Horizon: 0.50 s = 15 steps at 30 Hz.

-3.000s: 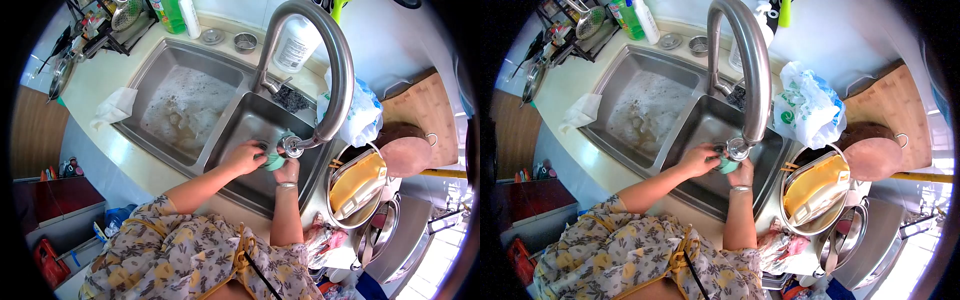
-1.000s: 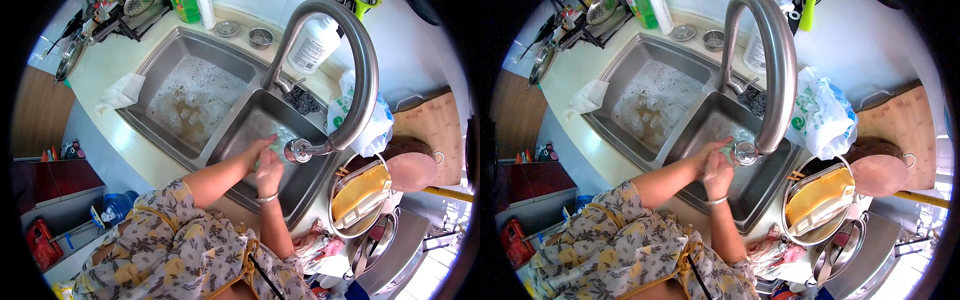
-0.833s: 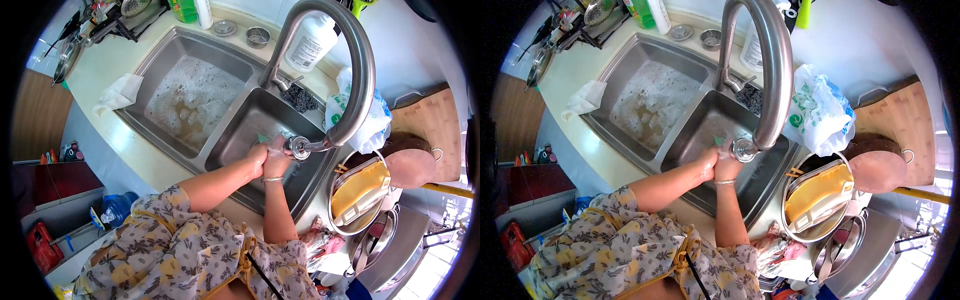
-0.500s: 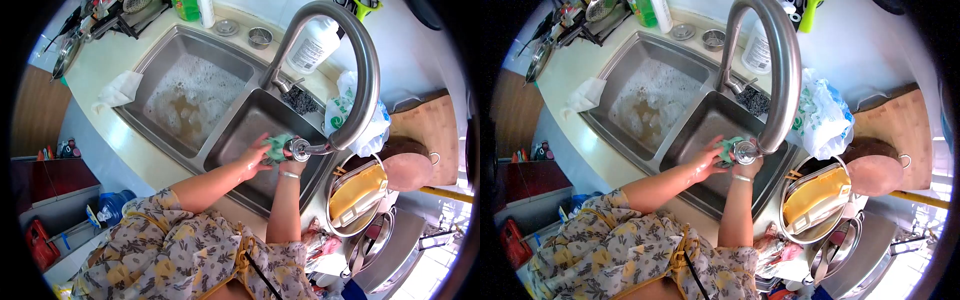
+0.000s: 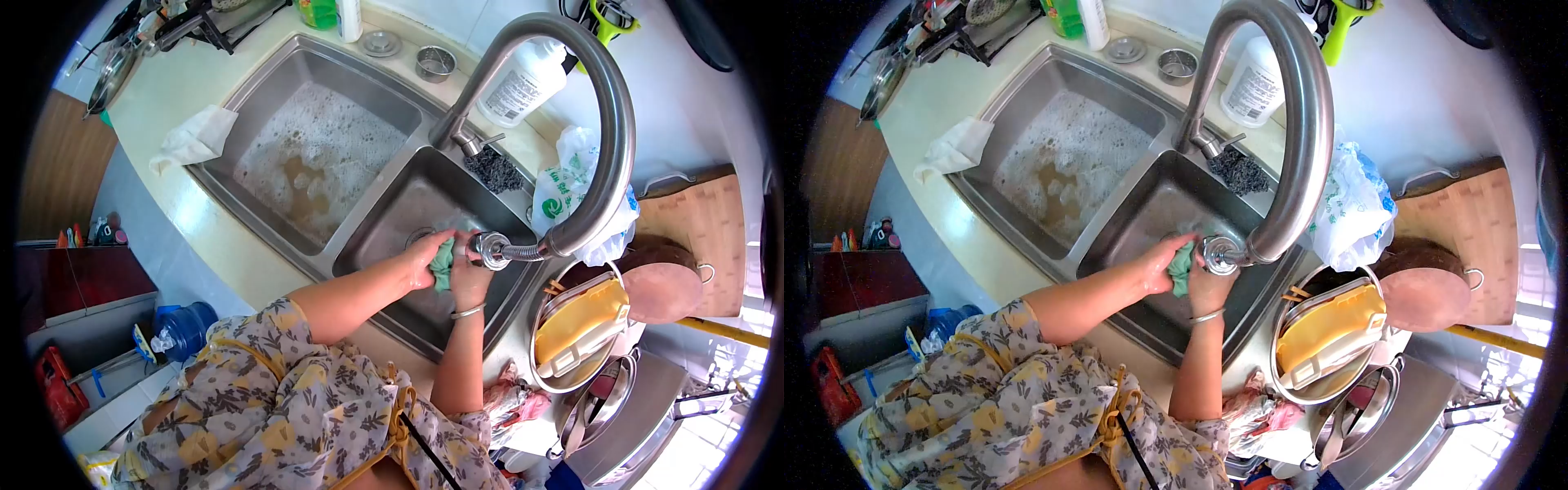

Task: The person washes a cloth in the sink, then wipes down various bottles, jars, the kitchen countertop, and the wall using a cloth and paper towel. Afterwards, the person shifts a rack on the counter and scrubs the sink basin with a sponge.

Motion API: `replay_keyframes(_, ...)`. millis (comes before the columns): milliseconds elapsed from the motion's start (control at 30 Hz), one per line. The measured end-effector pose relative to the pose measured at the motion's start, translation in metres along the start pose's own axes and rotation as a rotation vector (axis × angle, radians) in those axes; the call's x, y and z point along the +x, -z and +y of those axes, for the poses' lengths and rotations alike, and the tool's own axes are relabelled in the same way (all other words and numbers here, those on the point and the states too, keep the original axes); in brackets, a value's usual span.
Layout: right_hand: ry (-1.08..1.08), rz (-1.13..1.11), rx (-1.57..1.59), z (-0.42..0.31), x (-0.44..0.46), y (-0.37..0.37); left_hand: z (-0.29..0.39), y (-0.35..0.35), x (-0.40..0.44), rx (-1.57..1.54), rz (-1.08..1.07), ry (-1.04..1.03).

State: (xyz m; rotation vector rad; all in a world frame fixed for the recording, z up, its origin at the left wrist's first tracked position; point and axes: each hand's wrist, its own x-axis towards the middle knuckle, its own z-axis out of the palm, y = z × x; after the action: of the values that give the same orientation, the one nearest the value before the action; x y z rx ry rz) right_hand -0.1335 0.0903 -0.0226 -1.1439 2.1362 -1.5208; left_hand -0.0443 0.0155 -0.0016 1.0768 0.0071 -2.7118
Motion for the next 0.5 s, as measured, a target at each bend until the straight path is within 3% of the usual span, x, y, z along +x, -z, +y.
replay_keyframes(100, 0.025, 0.1, 0.094, -0.052, 0.026, 0.022, 0.0, -0.013, -0.015, 0.042, -0.044, 0.06)
replay_keyframes(167, -0.039, 0.109, 0.068, -0.029, 0.04, 0.03, -0.002, -0.003, 0.0, 0.165, -0.082, 0.047)
replay_keyframes(233, -0.231, 0.155, 0.339, -0.039, 0.052, 0.035, -0.002, -0.01, 0.002, 0.282, -0.125, 0.032)
replay_keyframes(300, -0.242, 0.184, 0.415, -0.049, 0.06, 0.033, 0.0, -0.02, -0.001, 0.463, 0.053, -0.008)
replay_keyframes(500, -0.315, -0.057, 0.425, -0.085, 0.101, 0.027, 0.001, -0.049, -0.028, 0.554, 0.326, -0.134)
